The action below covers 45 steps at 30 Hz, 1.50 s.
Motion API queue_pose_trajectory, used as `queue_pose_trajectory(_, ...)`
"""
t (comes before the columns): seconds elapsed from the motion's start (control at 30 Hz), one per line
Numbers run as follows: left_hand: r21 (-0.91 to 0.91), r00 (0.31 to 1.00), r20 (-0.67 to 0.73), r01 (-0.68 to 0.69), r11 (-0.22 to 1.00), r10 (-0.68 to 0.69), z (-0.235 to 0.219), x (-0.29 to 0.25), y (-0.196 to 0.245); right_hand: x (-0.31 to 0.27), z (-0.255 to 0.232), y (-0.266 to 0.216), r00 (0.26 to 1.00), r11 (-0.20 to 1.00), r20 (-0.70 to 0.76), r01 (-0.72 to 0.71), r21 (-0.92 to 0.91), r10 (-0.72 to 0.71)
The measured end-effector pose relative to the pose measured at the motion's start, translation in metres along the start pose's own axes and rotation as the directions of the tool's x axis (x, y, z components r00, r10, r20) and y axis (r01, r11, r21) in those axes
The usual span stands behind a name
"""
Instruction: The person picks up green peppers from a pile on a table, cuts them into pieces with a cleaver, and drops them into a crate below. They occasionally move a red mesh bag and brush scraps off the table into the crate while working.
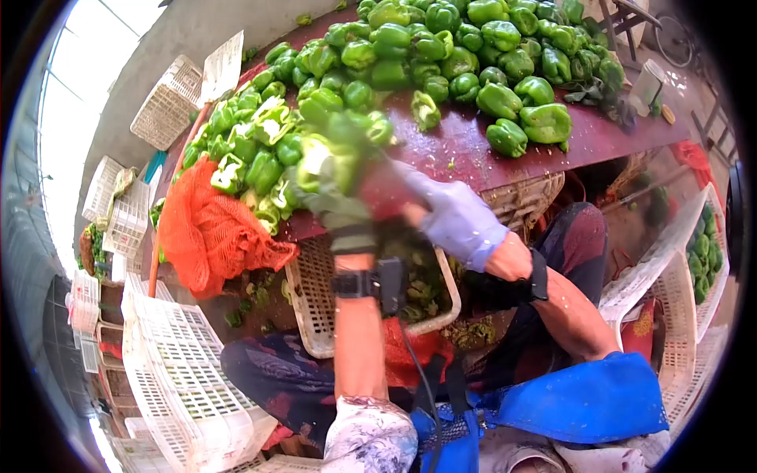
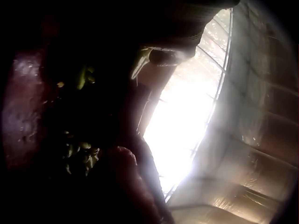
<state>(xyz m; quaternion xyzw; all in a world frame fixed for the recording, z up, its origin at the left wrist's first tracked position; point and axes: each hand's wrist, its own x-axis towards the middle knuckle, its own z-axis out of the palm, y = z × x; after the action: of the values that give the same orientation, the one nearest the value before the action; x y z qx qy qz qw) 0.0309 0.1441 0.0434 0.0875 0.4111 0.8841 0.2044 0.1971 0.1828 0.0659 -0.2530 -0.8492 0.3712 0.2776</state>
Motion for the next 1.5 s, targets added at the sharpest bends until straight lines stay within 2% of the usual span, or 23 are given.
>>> queue_pose_trajectory(0.13,0.089,0.984,0.005,-0.178,0.98,0.178,0.026,0.087,0.051,0.018,0.004,-0.015,0.974,0.975,-0.041,0.221,-0.022,-0.222)
queue_pose_trajectory(0.23,0.217,0.947,-0.065,-0.294,0.931,0.314,0.048,0.169,0.064,-0.004,-0.012,-0.023,0.991,0.993,0.113,0.075,-0.086,-0.065)
queue_pose_trajectory(0.3,0.334,0.932,0.076,-0.359,0.871,0.355,0.039,0.211,0.051,-0.017,-0.009,-0.003,0.999,1.0,0.047,0.027,-0.005,-0.027)
queue_pose_trajectory(0.37,0.723,0.921,0.316,-0.389,0.57,0.228,0.042,0.209,0.034,-0.025,-0.015,0.01,0.999,0.999,0.024,-0.038,0.027,0.037)
queue_pose_trajectory(0.43,0.724,0.754,0.618,-0.656,0.212,0.223,0.018,0.285,-0.018,-0.026,-0.025,0.014,0.998,0.997,-0.027,-0.056,0.055,0.058)
queue_pose_trajectory(0.5,0.843,0.844,0.536,-0.535,-0.058,0.002,0.037,0.261,-0.017,-0.028,-0.036,0.016,0.995,0.996,-0.059,-0.074,0.042,0.076)
queue_pose_trajectory(0.57,0.886,0.861,0.446,-0.386,0.256,-0.246,0.037,0.283,-0.026,-0.032,-0.043,0.02,0.992,0.995,-0.103,-0.066,0.069,0.073)
queue_pose_trajectory(0.63,0.852,0.804,0.416,-0.181,0.492,-0.425,0.034,0.302,-0.032,-0.034,-0.05,0.025,0.989,0.993,-0.107,-0.097,0.066,0.104)
queue_pose_trajectory(0.67,0.865,0.807,0.366,-0.11,0.49,-0.464,0.038,0.307,-0.032,-0.033,-0.054,0.023,0.984,0.987,-0.097,-0.143,0.073,0.15)
queue_pose_trajectory(0.7,0.869,0.746,0.431,-0.193,0.456,-0.507,0.039,0.313,-0.028,-0.031,-0.056,0.023,0.983,0.984,-0.092,-0.15,0.098,0.159)
queue_pose_trajectory(0.87,0.89,0.775,0.456,-0.392,0.233,-0.438,0.035,0.296,-0.03,-0.026,-0.06,0.025,0.983,0.973,-0.039,-0.172,0.156,0.18)
queue_pose_trajectory(0.97,0.747,0.75,0.614,-0.453,0.486,-0.246,0.026,0.301,-0.017,-0.033,-0.052,0.035,0.985,0.992,-0.162,-0.045,0.119,0.064)
queue_pose_trajectory(1.0,0.711,0.783,0.587,-0.376,0.595,-0.206,0.024,0.303,-0.012,-0.036,-0.052,0.035,0.985,0.991,-0.157,-0.057,0.124,0.077)
queue_pose_trajectory(1.03,0.666,0.775,0.625,-0.462,0.586,-0.099,0.021,0.303,-0.007,-0.038,-0.053,0.033,0.985,0.99,-0.153,-0.065,0.125,0.084)
queue_pose_trajectory(1.13,0.733,0.793,0.604,-0.591,0.337,0.079,0.025,0.297,0.012,-0.04,-0.063,0.029,0.984,0.992,-0.139,-0.104,0.065,0.112)
queue_pose_trajectory(1.17,0.749,0.803,0.551,-0.595,0.291,0.226,0.026,0.295,0.013,-0.041,-0.064,0.028,0.983,0.991,-0.126,-0.127,0.043,0.131)
queue_pose_trajectory(1.23,0.683,0.633,0.652,-0.729,0.038,0.418,0.036,0.257,0.025,-0.042,-0.061,0.033,0.979,0.993,-0.172,-0.099,0.062,0.108)
queue_pose_trajectory(1.27,0.752,0.636,0.622,-0.647,-0.124,0.457,0.046,0.232,0.027,-0.042,-0.061,0.035,0.978,0.993,-0.179,-0.1,0.062,0.109)
queue_pose_trajectory(1.33,0.605,0.499,0.733,-0.789,-0.109,0.462,0.037,0.193,0.017,-0.042,-0.067,0.029,0.969,0.965,-0.106,-0.205,0.162,0.224)
queue_pose_trajectory(1.37,0.584,0.542,0.808,-0.786,-0.203,0.23,0.04,0.133,0.013,-0.042,-0.072,0.026,0.964,0.961,-0.093,-0.236,0.147,0.251)
queue_pose_trajectory(1.4,0.236,0.176,0.961,-0.925,-0.296,0.216,0.03,0.113,-0.013,-0.042,-0.074,0.023,0.958,0.955,-0.077,-0.263,0.135,0.274)
queue_pose_trajectory(1.43,0.32,0.496,0.855,-0.732,-0.601,-0.15,0.026,0.076,-0.026,-0.04,-0.074,0.021,0.954,0.95,-0.06,-0.284,0.126,0.293)
queue_pose_trajectory(1.5,0.167,0.415,0.886,-0.701,-0.694,-0.206,0.018,0.048,-0.045,-0.044,-0.071,0.025,0.968,0.97,-0.092,-0.223,0.099,0.232)
